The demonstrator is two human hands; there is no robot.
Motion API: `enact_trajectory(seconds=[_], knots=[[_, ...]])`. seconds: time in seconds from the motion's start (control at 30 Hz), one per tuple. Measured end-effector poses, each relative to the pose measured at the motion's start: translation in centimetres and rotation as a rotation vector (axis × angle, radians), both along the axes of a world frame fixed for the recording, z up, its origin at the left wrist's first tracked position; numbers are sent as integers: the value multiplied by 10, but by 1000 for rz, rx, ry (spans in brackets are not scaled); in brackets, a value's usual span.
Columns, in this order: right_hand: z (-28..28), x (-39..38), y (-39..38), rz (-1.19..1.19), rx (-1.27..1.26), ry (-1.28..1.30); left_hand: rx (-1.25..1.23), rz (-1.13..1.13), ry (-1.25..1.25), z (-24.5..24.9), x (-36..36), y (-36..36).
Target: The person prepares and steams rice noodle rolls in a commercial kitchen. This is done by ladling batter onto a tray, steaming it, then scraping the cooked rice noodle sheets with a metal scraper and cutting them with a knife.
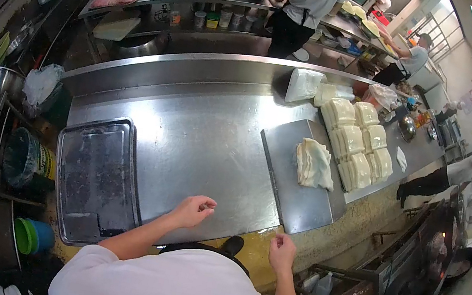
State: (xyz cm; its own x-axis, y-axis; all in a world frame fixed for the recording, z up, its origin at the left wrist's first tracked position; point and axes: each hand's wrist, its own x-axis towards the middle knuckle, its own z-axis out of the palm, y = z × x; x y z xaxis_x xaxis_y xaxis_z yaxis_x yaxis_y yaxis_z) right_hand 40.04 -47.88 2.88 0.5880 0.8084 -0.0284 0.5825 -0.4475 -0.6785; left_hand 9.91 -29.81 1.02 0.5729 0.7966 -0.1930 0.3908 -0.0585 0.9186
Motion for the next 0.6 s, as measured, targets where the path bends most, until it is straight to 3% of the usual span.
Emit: enact_trajectory(seconds=[0.17,0.6], knots=[[-4,-32,-42,-67,-177,53,38,-155,8,14,9,3],[-23,-58,-107,-107,-286,145,40,-315,56,23,20,-58]])
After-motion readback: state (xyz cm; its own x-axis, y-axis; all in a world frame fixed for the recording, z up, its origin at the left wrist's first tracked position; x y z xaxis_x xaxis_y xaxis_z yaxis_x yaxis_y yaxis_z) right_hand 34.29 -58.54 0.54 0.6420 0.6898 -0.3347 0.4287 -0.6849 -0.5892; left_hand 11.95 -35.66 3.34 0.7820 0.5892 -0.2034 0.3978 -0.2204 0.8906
